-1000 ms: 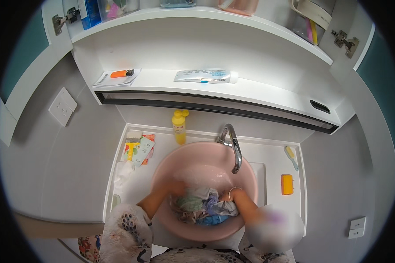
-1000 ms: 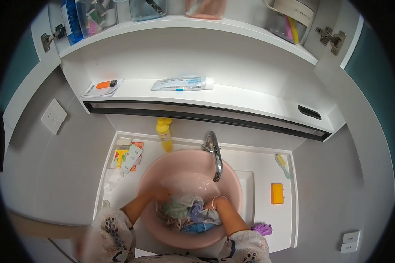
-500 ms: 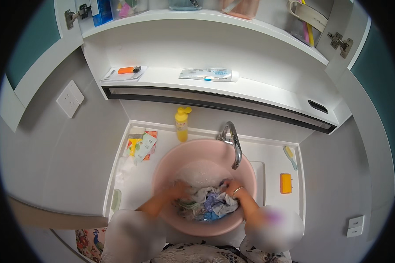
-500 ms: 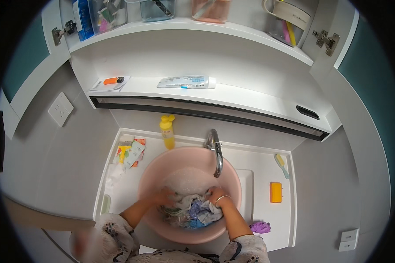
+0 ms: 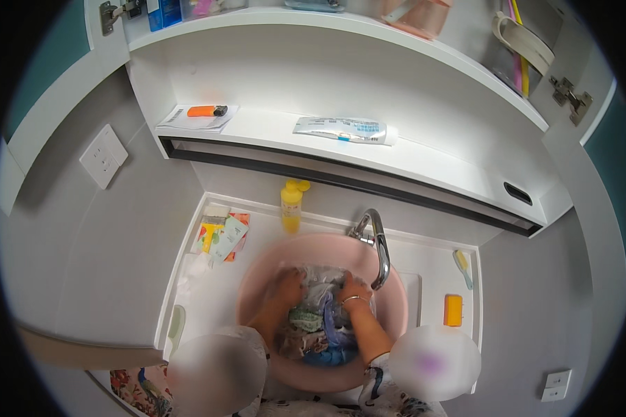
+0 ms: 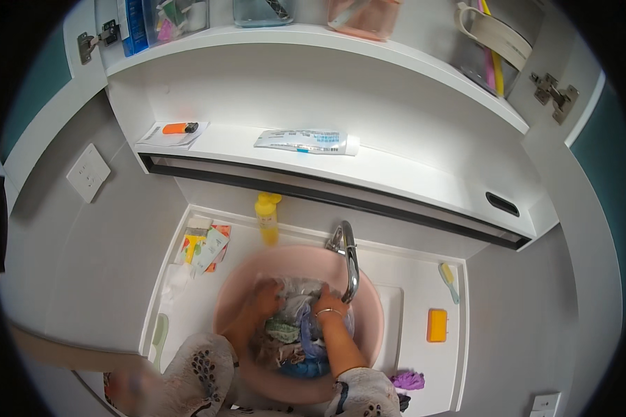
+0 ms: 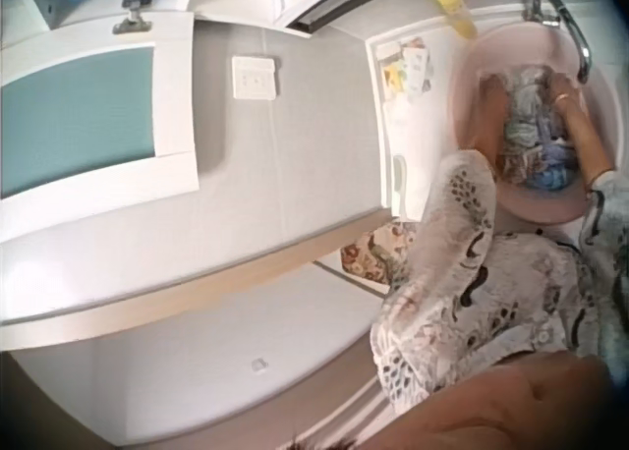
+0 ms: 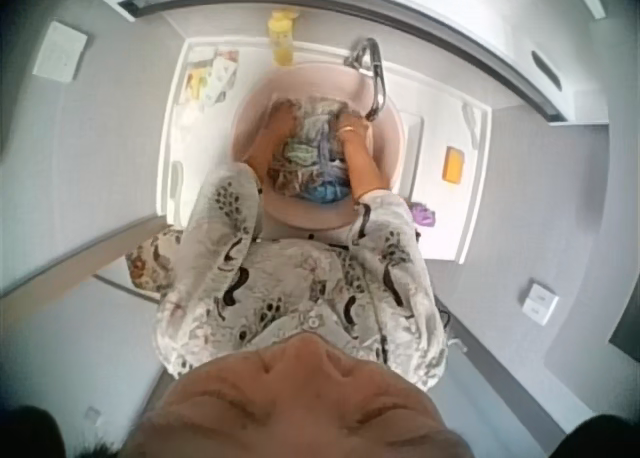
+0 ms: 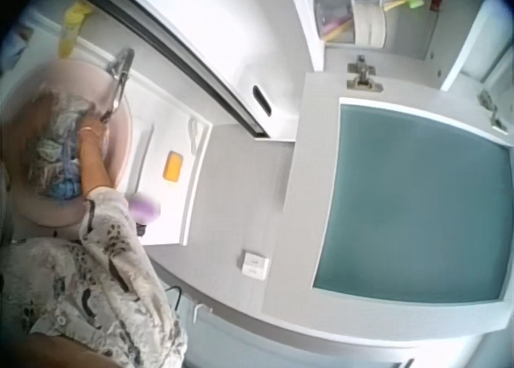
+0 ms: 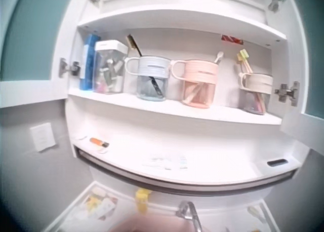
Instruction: The person pours soapy water from a pink basin into the sink, then places several small garments into the basin. They turn on the tap and rinse the clothes by hand, repeatedly agitating and wringing them under running water.
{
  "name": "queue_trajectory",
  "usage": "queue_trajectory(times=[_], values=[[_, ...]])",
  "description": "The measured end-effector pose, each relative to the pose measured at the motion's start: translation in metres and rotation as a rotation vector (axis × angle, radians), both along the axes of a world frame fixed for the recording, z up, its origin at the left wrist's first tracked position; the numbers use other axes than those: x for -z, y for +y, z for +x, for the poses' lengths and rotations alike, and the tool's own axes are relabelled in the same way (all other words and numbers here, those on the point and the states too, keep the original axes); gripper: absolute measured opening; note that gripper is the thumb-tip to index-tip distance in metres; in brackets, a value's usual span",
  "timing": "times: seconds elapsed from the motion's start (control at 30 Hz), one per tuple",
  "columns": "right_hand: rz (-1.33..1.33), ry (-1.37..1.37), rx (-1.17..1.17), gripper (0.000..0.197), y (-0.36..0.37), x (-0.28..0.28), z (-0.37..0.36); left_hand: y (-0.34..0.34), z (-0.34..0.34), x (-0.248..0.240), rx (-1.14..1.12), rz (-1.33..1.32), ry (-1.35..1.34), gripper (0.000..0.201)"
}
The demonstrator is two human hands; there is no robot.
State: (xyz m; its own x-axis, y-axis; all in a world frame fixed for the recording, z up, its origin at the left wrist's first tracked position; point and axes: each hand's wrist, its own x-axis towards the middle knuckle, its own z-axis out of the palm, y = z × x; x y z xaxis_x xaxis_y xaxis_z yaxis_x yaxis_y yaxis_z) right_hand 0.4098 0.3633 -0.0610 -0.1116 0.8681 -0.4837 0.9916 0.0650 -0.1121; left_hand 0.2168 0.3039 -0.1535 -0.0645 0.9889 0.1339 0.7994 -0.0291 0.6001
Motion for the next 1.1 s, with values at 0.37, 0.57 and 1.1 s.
queue_trajectory(times=[0.37, 0.57, 1.1], values=[[0.043, 0.700, 0.397, 0.034, -0.004, 0.098, 0.015, 0.006, 0.000, 0.023, -0.255, -0.462, -0.648, 0.039], [0.586, 1.199, -0.107, 0.025, -0.082, 0.050, -0.036, 0.003, 0.001, -0.015, 0.031, -0.487, -1.348, 0.035], [0.517, 0.690, 0.338, 0.037, 0.003, 0.051, 0.017, -0.014, -0.004, -0.030, -0.439, -0.303, -0.867, 0.046]])
